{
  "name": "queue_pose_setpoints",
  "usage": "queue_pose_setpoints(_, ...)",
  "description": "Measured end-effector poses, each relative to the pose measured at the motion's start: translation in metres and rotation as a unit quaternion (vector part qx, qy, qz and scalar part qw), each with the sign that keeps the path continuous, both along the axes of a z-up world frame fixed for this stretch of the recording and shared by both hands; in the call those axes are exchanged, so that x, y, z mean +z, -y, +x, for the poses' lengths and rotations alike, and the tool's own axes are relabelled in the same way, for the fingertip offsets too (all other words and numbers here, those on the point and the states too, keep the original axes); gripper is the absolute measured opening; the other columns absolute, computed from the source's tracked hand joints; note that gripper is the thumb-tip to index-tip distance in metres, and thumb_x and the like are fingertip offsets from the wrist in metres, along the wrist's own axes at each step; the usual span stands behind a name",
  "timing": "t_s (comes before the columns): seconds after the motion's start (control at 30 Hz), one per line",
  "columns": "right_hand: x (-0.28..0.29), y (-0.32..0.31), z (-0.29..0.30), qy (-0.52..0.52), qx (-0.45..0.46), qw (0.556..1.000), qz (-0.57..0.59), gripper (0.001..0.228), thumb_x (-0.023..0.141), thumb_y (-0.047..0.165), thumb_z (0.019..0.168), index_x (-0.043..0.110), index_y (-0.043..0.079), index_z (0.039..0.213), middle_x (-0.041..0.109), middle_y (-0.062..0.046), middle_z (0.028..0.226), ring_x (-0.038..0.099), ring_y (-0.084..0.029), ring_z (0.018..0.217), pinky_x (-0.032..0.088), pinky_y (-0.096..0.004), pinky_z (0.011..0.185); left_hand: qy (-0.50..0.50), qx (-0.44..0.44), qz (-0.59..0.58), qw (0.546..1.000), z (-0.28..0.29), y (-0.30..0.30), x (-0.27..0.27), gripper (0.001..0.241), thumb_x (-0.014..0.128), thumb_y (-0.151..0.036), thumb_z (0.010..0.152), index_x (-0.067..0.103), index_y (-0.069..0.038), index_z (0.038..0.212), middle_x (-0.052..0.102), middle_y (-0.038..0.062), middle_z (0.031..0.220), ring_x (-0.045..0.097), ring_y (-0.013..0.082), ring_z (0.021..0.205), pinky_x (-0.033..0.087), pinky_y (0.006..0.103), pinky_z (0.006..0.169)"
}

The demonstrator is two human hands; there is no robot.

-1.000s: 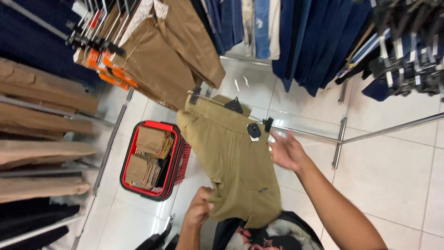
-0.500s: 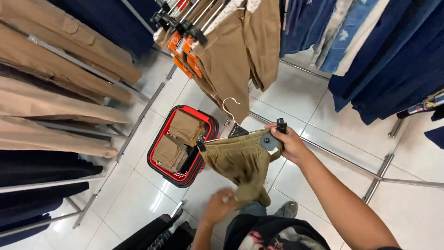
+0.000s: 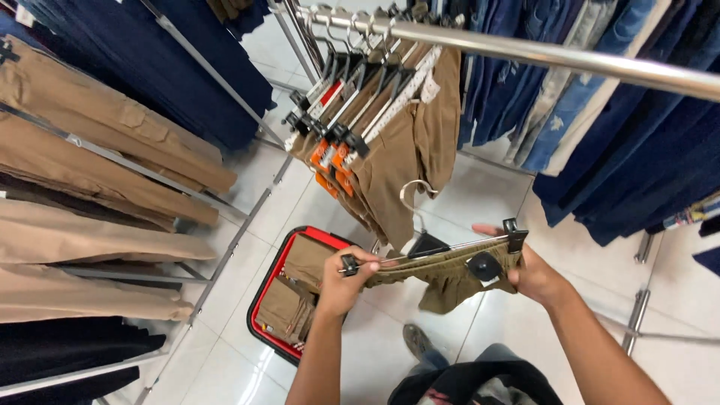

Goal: The person is taking pairs of pants from a red shopping basket, attaching them to hangers, and then hanging the hangers onto a clothing rack.

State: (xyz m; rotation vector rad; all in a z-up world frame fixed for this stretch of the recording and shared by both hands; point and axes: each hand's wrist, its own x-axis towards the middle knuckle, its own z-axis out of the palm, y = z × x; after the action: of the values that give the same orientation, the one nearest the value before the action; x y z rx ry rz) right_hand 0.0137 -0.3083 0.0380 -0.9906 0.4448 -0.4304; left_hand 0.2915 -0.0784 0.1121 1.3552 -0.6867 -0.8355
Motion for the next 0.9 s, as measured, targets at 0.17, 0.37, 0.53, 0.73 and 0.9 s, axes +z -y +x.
queue_pose_setpoints(0.17,-0.069,0.025,-0.032,-0.313,0.073,0.945,-0.067,0.083,0.098,0.019,0.062,0.072,-0.002,0.138,0.082,-0.02,0.136,0.077,-0.036,0.124,0.062,-0.048,0.109,-0.038,-0.012,-0.088,0.995,-0.007,0.044,0.039,0.008,0.076,0.0,0.096,0.075,-0.006,0.091,0.084,0.022,0.098,0.084,0.0373,0.102,0.074,0.0431,0.085)
queue_pose_setpoints(0.37,-0.101,0.037,-0.04,-0.345,-0.035,0.937,-0.045,0.06,0.089,0.019,0.078,0.077,-0.004,0.132,0.085,-0.02,0.126,0.079,-0.033,0.114,0.062,-0.045,0.097,0.154,0.062,-0.122,0.978,0.006,0.094,0.077,0.004,0.076,-0.009,0.1,0.076,-0.011,0.096,0.087,0.004,0.099,0.064,0.0022,0.07,0.048,0.0214,0.059)
queue_pose_setpoints(0.53,-0.019,0.05,-0.02,-0.298,-0.021,0.954,-0.018,0.052,0.081,0.021,0.084,0.075,-0.006,0.128,0.085,-0.02,0.121,0.079,-0.032,0.108,0.062,-0.043,0.094,0.273,0.159,-0.023,0.949,0.028,0.146,0.078,0.006,0.076,-0.017,0.102,0.08,-0.014,0.101,0.073,-0.003,0.081,0.051,0.0038,0.059,0.038,0.0198,0.053)
queue_pose_setpoints(0.73,-0.003,0.066,-0.004,-0.268,0.021,0.963,-0.029,0.054,0.081,0.023,0.084,0.077,-0.002,0.131,0.084,-0.017,0.13,0.079,-0.029,0.118,0.062,-0.042,0.101,0.235,0.188,-0.028,0.953,0.021,0.17,0.073,0.007,0.077,-0.016,0.099,0.078,-0.009,0.097,0.081,0.006,0.097,0.077,0.0185,0.094,0.063,0.0335,0.086)
queue_pose_setpoints(0.9,-0.027,0.063,-0.016,-0.3,0.032,0.953,-0.015,0.049,0.08,0.026,0.085,0.08,-0.001,0.127,0.086,-0.017,0.123,0.08,-0.031,0.113,0.062,-0.042,0.097,0.246,0.171,-0.076,0.951,0.008,0.153,0.088,0.003,0.079,-0.014,0.098,0.078,-0.011,0.097,0.083,0.008,0.101,0.082,0.025,0.104,0.067,0.0358,0.09)
